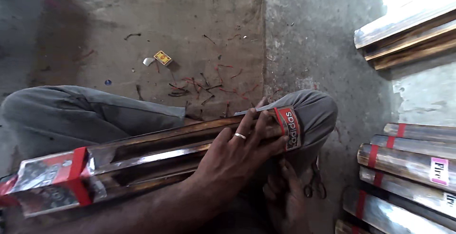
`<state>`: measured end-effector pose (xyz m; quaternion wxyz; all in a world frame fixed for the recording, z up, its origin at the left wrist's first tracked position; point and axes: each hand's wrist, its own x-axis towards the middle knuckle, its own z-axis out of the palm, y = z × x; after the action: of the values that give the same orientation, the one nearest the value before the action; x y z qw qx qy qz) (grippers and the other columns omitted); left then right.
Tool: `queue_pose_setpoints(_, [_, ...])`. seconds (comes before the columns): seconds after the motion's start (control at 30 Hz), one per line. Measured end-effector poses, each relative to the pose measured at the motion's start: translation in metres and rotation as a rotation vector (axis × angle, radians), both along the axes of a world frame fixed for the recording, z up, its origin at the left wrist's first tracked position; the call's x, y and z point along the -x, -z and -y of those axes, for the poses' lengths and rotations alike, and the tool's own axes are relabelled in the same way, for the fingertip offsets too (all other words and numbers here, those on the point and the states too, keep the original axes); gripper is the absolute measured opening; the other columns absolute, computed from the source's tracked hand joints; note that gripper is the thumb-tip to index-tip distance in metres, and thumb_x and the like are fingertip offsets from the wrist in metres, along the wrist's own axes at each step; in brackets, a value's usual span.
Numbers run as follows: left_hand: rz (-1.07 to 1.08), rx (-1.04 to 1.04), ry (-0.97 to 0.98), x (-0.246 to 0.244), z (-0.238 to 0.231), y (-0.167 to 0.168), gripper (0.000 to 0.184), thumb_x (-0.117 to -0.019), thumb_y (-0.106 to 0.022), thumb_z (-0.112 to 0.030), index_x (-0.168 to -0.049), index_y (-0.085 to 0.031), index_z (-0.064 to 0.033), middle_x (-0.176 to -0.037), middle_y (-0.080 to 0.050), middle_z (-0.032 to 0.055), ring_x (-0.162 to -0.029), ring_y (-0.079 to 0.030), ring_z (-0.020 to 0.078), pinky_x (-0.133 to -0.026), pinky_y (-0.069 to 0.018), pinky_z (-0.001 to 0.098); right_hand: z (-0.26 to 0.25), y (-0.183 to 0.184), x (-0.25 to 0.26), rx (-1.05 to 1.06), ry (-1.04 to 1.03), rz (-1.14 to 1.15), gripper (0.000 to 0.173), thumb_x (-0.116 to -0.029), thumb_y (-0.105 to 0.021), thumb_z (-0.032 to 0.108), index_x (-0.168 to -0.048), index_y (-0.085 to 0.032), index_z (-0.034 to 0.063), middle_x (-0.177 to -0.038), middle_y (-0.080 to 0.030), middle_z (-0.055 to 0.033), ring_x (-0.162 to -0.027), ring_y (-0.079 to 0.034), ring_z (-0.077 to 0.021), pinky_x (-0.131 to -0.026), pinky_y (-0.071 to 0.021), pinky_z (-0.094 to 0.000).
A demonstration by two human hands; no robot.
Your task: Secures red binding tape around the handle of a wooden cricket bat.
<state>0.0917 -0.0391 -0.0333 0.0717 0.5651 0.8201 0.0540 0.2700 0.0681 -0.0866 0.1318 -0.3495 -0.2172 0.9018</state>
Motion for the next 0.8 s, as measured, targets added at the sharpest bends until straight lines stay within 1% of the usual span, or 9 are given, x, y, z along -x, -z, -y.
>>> queue_pose_setpoints(0.17, [0.043,0.02,0.0,0.009,-0.001,-0.005,0.076,-0.1005,-0.056,-0.013,-0.158,-0.026,-0.0521,-0.169,-0.02,0.0161,-0.148,-0.03,0.0465,-0.081,-0.0553,0.0494,0.0,-0.002,0.004,0.0,0.022,-0.028,0.019,-0.1042,-0.058,0.024,-0.117,-0.064,0.0115,-0.06,-0.043,0.0054,-0.047,-0.042,-0.0036,-0.044,-0.039,-0.0211])
queue_pose_setpoints(0.27, [0.161,-0.003,-0.026,0.022,-0.005,-0.011,0.067,-0.0979,-0.062,-0.031,-0.153,-0.034,-0.0565,-0.166,-0.031,0.0072,-0.148,-0.034,0.0412,-0.079,-0.0574,0.0539,0.0,-0.005,0.008,-0.111,-0.029,-0.042,0.018,-0.1053,-0.055,0.024,-0.115,-0.063,0.0115,-0.06,-0.041,0.0062,-0.047,-0.041,-0.0032,-0.045,-0.0386,-0.0213])
queue_pose_setpoints(0.43, [0.527,0.126,-0.032,0.059,-0.01,-0.049,0.091,-0.0706,-0.081,-0.043,-0.149,-0.038,-0.0594,-0.145,-0.054,-0.0068,-0.104,-0.065,0.0257,-0.063,-0.0552,0.055,-0.005,-0.035,0.028,-0.294,-0.026,-0.066,0.013,-0.1029,-0.059,0.02,-0.108,-0.066,0.0098,-0.06,-0.046,0.0042,-0.048,-0.046,-0.0043,-0.047,-0.0441,-0.0231])
queue_pose_setpoints(0.53, [0.917,0.216,-0.018,0.077,-0.014,-0.065,0.093,-0.0761,-0.083,-0.035,-0.151,-0.034,-0.0608,-0.124,-0.063,-0.0093,-0.093,-0.066,0.0109,-0.069,-0.06,0.047,-0.009,-0.05,0.036,-0.342,0.004,-0.107,0.014,-0.1019,-0.061,0.02,-0.108,-0.067,0.0089,-0.064,-0.052,0.0002,-0.05,-0.05,-0.0063,-0.048,-0.0472,-0.0249])
queue_pose_setpoints(0.6, [1.153,0.203,-0.01,0.083,-0.014,-0.063,0.094,-0.0788,-0.083,-0.024,-0.152,-0.035,-0.0581,-0.115,-0.068,-0.0073,-0.089,-0.067,0.0078,-0.071,-0.0609,0.04,-0.01,-0.055,0.039,-0.348,0.019,-0.104,0.011,-0.0992,-0.064,0.019,-0.104,-0.069,0.0105,-0.059,-0.048,0.0035,-0.047,-0.047,-0.0049,-0.046,-0.0451,-0.0244])
queue_pose_setpoints(0.63, [1.24,0.165,-0.004,0.085,-0.013,-0.057,0.094,-0.0795,-0.083,-0.018,-0.153,-0.038,-0.0542,-0.116,-0.07,-0.006,-0.091,-0.068,0.0084,-0.074,-0.0612,0.039,-0.01,-0.054,0.04,-0.347,0.013,-0.1,0.011,-0.0987,-0.064,0.02,-0.104,-0.069,0.0113,-0.058,-0.046,0.0047,-0.046,-0.046,-0.0048,-0.045,-0.0444,-0.0247])
queue_pose_setpoints(0.7, [1.276,0.105,0.042,0.089,-0.012,-0.043,0.088,-0.0837,-0.079,-0.017,-0.154,-0.038,-0.0515,-0.136,-0.062,-0.0081,-0.112,-0.064,0.0083,-0.09,-0.0596,0.0398,-0.012,-0.046,0.042,-0.355,-0.012,-0.071,0.011,-0.0993,-0.061,0.019,-0.105,-0.068,0.0124,-0.058,-0.044,0.005,-0.046,-0.044,-0.0042,-0.045,-0.0427,-0.0239])
queue_pose_setpoints(0.73, [1.215,0.069,0.047,0.089,-0.01,-0.038,0.082,-0.0872,-0.076,-0.02,-0.153,-0.04,-0.0516,-0.143,-0.056,-0.0092,-0.12,-0.06,0.0087,-0.095,-0.0583,0.0405,-0.014,-0.04,0.043,-0.36,-0.017,-0.058,0.013,-0.1004,-0.06,0.019,-0.107,-0.068,0.0118,-0.06,-0.046,0.0038,-0.047,-0.045,-0.0044,-0.046,-0.043,-0.0235])
queue_pose_setpoints(0.8, [0.908,-0.019,-0.012,0.085,-0.006,-0.038,0.069,-0.0933,-0.07,-0.029,-0.149,-0.041,-0.0569,-0.15,-0.049,-0.0092,-0.123,-0.059,0.0134,-0.089,-0.0591,0.0469,-0.021,-0.032,0.049,-0.384,-0.037,-0.03,0.017,-0.104,-0.056,0.023,-0.112,-0.067,0.0117,-0.064,-0.049,0.002,-0.05,-0.046,-0.0054,-0.048,-0.0443,-0.0237])
